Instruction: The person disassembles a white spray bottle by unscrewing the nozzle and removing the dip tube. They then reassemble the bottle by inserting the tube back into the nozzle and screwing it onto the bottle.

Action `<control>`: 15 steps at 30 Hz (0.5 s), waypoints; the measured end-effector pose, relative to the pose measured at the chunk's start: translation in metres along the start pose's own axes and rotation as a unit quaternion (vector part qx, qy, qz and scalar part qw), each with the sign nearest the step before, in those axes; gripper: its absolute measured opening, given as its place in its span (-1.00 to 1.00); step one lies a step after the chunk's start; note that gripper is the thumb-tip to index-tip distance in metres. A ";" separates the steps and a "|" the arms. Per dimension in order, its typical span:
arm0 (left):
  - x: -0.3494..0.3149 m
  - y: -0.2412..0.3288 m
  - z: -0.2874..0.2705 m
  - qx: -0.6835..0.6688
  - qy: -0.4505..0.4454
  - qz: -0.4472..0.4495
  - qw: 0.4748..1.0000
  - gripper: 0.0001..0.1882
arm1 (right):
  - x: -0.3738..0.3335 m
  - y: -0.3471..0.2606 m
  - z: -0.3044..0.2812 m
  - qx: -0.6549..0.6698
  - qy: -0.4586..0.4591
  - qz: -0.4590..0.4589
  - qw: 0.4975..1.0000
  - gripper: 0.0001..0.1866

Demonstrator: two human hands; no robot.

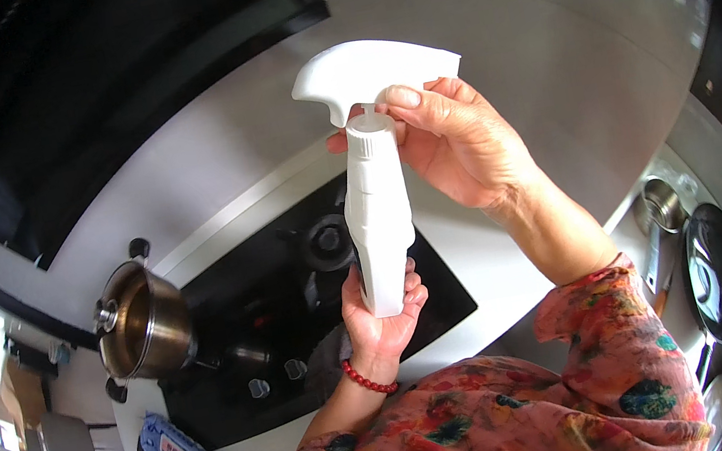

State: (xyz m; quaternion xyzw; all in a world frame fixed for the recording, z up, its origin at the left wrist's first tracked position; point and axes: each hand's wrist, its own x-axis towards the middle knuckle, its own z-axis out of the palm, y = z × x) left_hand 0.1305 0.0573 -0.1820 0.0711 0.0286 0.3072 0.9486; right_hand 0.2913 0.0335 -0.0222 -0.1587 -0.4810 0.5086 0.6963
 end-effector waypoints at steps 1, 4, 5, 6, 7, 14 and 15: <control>0.004 -0.007 -0.001 0.004 0.007 -0.014 1.000 -0.53 | -0.007 -0.002 -0.004 0.005 0.011 0.010 1.000 -0.69; 0.019 -0.026 -0.008 0.007 0.043 -0.102 0.994 -0.55 | -0.028 -0.010 -0.015 0.015 0.058 -0.017 0.998 -0.69; 0.024 -0.034 -0.010 0.008 0.056 -0.130 0.990 -0.55 | -0.035 -0.011 -0.018 0.016 0.081 -0.022 0.996 -0.69; 0.029 -0.041 -0.011 0.039 0.082 -0.148 0.985 -0.55 | -0.042 -0.012 -0.023 0.010 0.109 -0.032 0.993 -0.69; 0.033 -0.049 -0.014 0.051 0.086 -0.173 0.980 -0.55 | -0.050 -0.014 -0.030 -0.002 0.122 -0.036 0.992 -0.69; 0.061 -0.097 -0.040 0.171 0.164 -0.281 0.930 -0.61 | -0.096 -0.023 -0.077 -0.069 0.216 -0.069 0.972 -0.68; 0.064 -0.102 -0.045 0.174 0.159 -0.286 0.929 -0.61 | -0.102 -0.023 -0.084 -0.073 0.224 -0.073 0.969 -0.68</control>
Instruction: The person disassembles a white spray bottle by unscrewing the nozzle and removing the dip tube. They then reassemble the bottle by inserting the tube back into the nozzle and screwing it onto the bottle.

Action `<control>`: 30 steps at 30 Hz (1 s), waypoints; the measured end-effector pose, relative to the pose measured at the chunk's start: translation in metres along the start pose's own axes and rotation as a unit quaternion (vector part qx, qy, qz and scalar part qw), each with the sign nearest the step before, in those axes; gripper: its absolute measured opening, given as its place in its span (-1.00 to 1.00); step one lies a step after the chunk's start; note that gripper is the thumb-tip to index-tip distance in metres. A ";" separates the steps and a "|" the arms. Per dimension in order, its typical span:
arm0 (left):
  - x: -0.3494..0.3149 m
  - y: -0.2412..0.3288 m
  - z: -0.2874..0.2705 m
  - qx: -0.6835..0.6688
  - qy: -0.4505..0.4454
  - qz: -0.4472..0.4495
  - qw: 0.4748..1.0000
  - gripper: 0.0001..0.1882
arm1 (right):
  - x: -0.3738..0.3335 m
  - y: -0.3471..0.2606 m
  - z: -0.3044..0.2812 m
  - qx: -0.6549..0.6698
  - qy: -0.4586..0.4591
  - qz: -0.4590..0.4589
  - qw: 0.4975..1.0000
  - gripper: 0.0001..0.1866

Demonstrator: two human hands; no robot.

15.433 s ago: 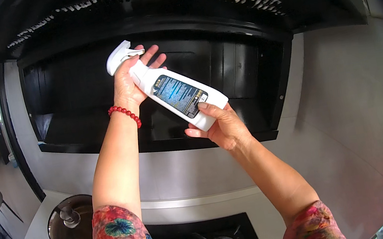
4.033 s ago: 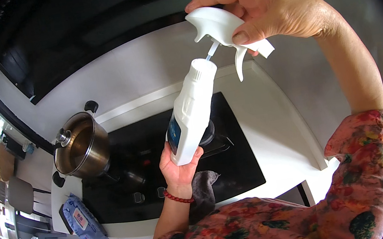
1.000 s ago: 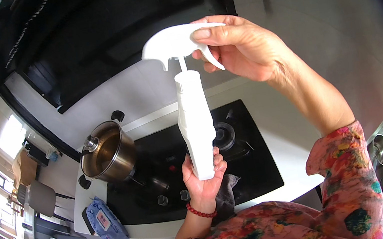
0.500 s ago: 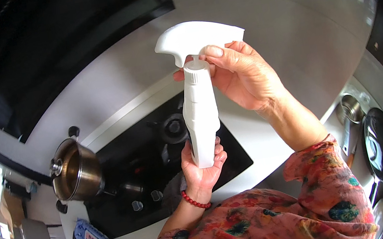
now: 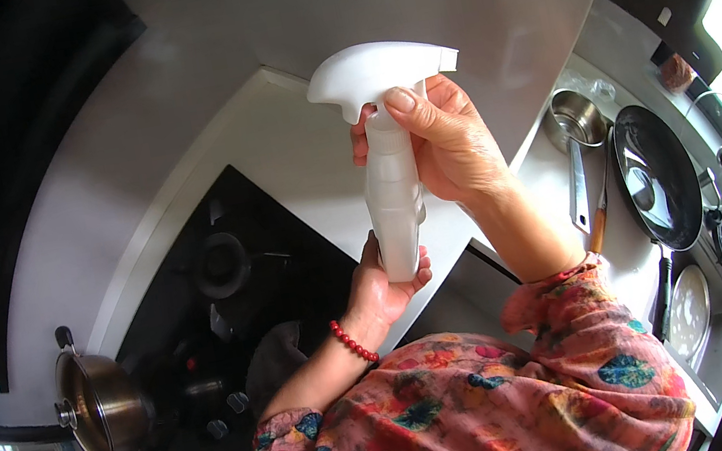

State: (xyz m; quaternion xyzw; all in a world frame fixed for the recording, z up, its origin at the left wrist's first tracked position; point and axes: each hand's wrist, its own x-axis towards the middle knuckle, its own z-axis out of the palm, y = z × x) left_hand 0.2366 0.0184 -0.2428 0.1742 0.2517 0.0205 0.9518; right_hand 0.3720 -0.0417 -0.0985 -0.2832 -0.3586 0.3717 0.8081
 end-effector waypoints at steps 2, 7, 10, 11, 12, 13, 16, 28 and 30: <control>0.009 -0.003 -0.001 0.024 0.006 0.013 1.000 -0.70 | -0.003 0.005 -0.014 -0.007 0.011 -0.014 1.000 -0.69; 0.025 0.000 0.008 0.095 0.059 0.050 0.992 -0.75 | -0.008 0.021 -0.034 -0.040 0.027 -0.031 0.998 -0.71; 0.032 0.003 0.004 0.113 0.093 0.056 0.988 -0.69 | -0.011 0.033 -0.043 -0.027 0.024 -0.034 0.999 -0.72; 0.033 0.005 0.003 0.121 0.103 0.060 0.985 -0.68 | -0.011 0.037 -0.045 -0.031 0.026 -0.029 0.999 -0.72; 0.034 0.006 0.003 0.129 0.111 0.063 0.983 -0.66 | -0.012 0.040 -0.047 -0.037 0.027 -0.022 0.999 -0.73; 0.038 0.009 -0.008 0.105 0.080 0.041 0.990 -0.62 | -0.012 0.043 -0.048 -0.042 0.027 -0.016 0.999 -0.73; 0.041 0.011 -0.010 0.120 0.065 0.029 0.990 -0.62 | -0.013 0.044 -0.049 -0.058 0.030 -0.041 0.997 -0.72; -0.031 0.063 0.054 0.474 0.024 0.423 0.772 -0.66 | -0.021 0.044 -0.067 -0.098 0.009 -0.030 0.995 -0.68; -0.043 0.080 0.083 0.538 -0.022 0.567 0.623 -0.61 | -0.024 0.044 -0.067 -0.104 0.004 -0.034 0.994 -0.67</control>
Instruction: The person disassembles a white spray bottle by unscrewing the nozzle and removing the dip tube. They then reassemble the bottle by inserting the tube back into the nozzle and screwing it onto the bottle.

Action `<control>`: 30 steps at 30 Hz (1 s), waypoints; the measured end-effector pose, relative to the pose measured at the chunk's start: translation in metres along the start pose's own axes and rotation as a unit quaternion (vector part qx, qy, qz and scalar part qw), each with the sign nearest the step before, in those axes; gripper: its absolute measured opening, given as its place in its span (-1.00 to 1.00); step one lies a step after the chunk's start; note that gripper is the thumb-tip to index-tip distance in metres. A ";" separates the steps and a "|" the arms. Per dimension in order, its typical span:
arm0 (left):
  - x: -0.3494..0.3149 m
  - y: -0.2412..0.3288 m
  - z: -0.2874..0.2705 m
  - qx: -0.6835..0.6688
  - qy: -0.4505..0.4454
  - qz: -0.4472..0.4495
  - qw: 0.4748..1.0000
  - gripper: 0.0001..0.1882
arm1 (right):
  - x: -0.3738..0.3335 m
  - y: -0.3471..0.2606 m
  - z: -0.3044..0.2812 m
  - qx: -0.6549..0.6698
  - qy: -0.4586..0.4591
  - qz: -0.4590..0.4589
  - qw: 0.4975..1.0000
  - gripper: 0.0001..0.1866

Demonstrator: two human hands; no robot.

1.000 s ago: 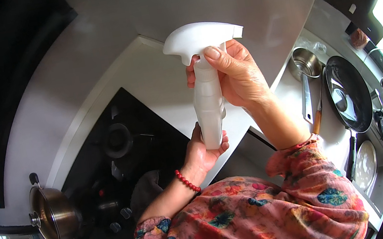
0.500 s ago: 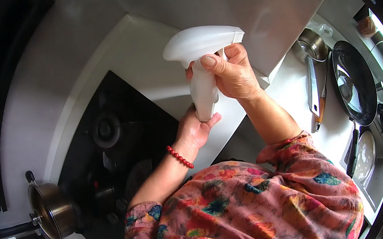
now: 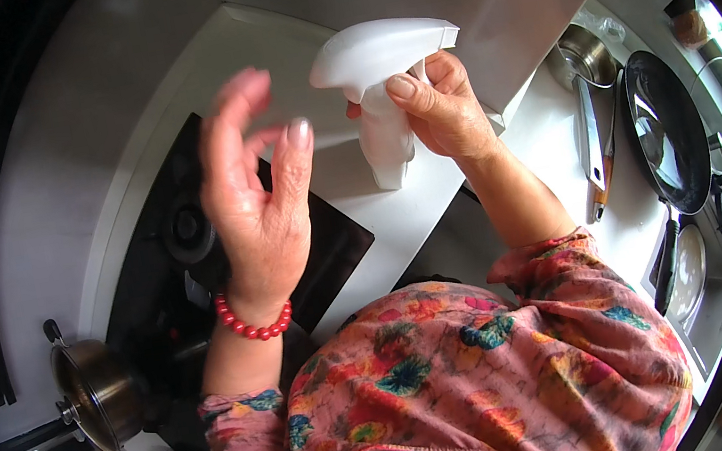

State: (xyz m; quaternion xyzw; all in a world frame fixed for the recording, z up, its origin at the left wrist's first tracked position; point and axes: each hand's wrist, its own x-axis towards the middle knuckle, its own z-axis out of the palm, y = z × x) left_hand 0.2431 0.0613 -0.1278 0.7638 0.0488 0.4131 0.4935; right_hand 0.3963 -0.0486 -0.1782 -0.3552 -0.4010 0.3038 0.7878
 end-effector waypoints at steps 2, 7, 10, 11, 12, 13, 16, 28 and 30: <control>0.026 0.021 0.001 0.146 -0.063 0.105 0.982 -0.54 | -0.003 0.000 -0.002 -0.003 -0.009 0.001 1.000 -0.63; 0.061 0.034 0.026 0.223 -0.249 0.102 0.937 -0.59 | -0.015 0.000 -0.009 -0.066 0.008 0.027 0.997 -0.43; 0.070 0.032 0.034 0.262 -0.287 0.133 0.912 -0.66 | -0.019 -0.002 -0.009 -0.088 0.015 0.047 0.995 -0.42; 0.075 0.031 0.035 0.275 -0.300 0.153 0.901 -0.69 | -0.018 0.001 -0.011 -0.080 0.016 0.030 0.996 -0.43; 0.076 0.033 0.033 0.264 -0.301 0.118 0.909 -0.69 | -0.017 0.005 -0.010 -0.071 0.014 0.012 0.997 -0.45; 0.078 0.035 0.031 0.254 -0.301 0.082 0.915 -0.70 | -0.018 0.006 -0.007 -0.032 0.017 0.010 0.999 -0.49; 0.078 0.035 0.025 0.188 -0.263 0.002 0.946 -0.69 | -0.017 0.009 -0.013 -0.009 -0.020 0.048 0.999 -0.52; 0.081 0.053 0.011 0.151 -0.163 -0.029 0.975 -0.67 | -0.018 0.004 -0.008 -0.149 0.005 0.001 0.989 -0.53; 0.076 0.052 0.015 0.137 -0.160 -0.043 0.977 -0.67 | -0.018 0.003 -0.004 -0.218 0.017 -0.035 0.975 -0.53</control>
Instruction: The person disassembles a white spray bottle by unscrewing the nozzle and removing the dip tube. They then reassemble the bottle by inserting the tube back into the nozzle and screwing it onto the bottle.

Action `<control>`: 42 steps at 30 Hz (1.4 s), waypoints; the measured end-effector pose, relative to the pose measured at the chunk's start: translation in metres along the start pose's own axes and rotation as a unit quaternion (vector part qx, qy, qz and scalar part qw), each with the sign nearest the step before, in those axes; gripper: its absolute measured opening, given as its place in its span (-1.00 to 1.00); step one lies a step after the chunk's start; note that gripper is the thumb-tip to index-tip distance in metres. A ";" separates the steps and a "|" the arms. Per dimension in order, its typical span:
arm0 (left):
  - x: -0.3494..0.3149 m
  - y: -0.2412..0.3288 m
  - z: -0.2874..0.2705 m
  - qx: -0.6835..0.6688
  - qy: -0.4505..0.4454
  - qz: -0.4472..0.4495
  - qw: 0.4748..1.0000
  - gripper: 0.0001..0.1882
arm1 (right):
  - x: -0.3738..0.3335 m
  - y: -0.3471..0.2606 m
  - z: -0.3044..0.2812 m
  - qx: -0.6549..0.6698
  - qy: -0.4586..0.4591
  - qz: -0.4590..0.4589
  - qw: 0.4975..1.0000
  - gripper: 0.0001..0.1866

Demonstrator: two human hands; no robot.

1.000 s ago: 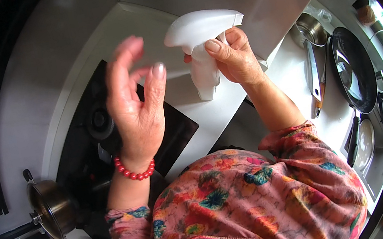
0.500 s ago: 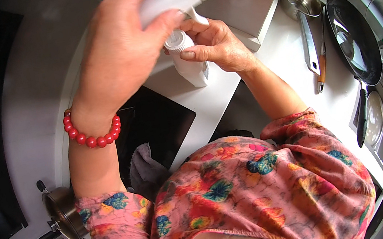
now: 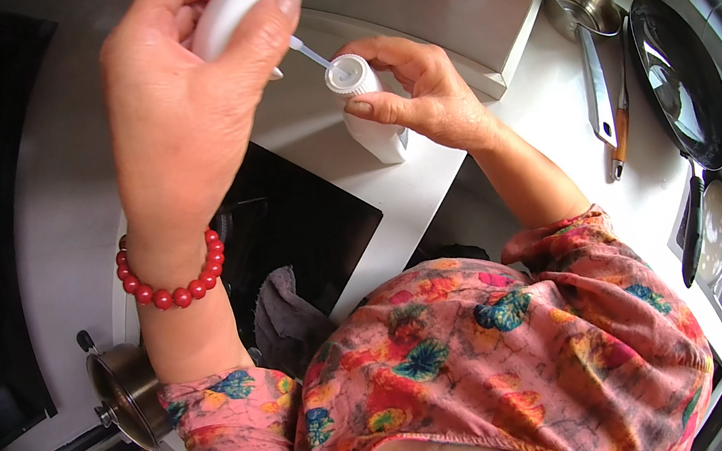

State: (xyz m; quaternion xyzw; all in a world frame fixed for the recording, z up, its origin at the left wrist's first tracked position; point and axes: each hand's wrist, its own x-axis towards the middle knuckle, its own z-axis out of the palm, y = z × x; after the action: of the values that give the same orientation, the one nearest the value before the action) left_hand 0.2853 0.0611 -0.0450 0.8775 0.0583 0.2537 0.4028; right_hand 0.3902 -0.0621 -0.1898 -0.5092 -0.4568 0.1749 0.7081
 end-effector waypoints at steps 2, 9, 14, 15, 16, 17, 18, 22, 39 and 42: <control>-0.003 -0.001 0.002 0.001 -0.001 -0.004 1.000 -0.68 | -0.001 -0.006 0.006 -0.073 0.020 -0.028 0.997 -0.52; -0.003 -0.005 0.009 0.017 -0.033 0.019 0.999 -0.69 | 0.000 -0.009 0.024 -0.165 0.102 -0.037 0.980 -0.63; -0.003 -0.016 0.010 0.040 -0.047 0.040 0.997 -0.66 | 0.003 -0.002 0.026 -0.085 0.109 -0.060 0.989 -0.63; -0.003 -0.018 0.010 0.047 -0.050 0.047 0.997 -0.66 | 0.003 0.000 0.028 -0.060 0.110 -0.051 0.991 -0.64; -0.004 -0.021 0.011 0.055 -0.053 0.053 0.996 -0.66 | 0.002 0.001 0.029 -0.035 0.111 -0.041 0.992 -0.65; -0.005 -0.022 0.011 0.063 -0.056 0.059 0.995 -0.66 | 0.002 0.000 0.028 -0.035 0.101 -0.022 0.994 -0.63; -0.005 -0.022 0.012 0.069 -0.058 0.058 0.994 -0.66 | 0.000 -0.002 0.027 -0.037 0.093 -0.002 0.995 -0.61; -0.002 -0.019 0.013 0.112 -0.089 0.036 0.989 -0.66 | -0.001 -0.001 0.025 -0.045 0.082 0.000 0.996 -0.59; 0.005 -0.014 0.024 0.180 -0.150 0.034 0.972 -0.75 | 0.000 0.003 0.034 -0.084 0.140 -0.128 0.978 -0.70; 0.005 -0.016 0.028 0.188 -0.134 0.048 0.972 -0.75 | 0.002 0.004 0.033 -0.114 0.144 -0.132 0.974 -0.70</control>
State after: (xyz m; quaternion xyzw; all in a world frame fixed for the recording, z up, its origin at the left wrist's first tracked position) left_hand 0.3048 0.0544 -0.0695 0.9654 0.0085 0.1371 0.2218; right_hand 0.3650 -0.0410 -0.1904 -0.5417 -0.4303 -0.0483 0.7205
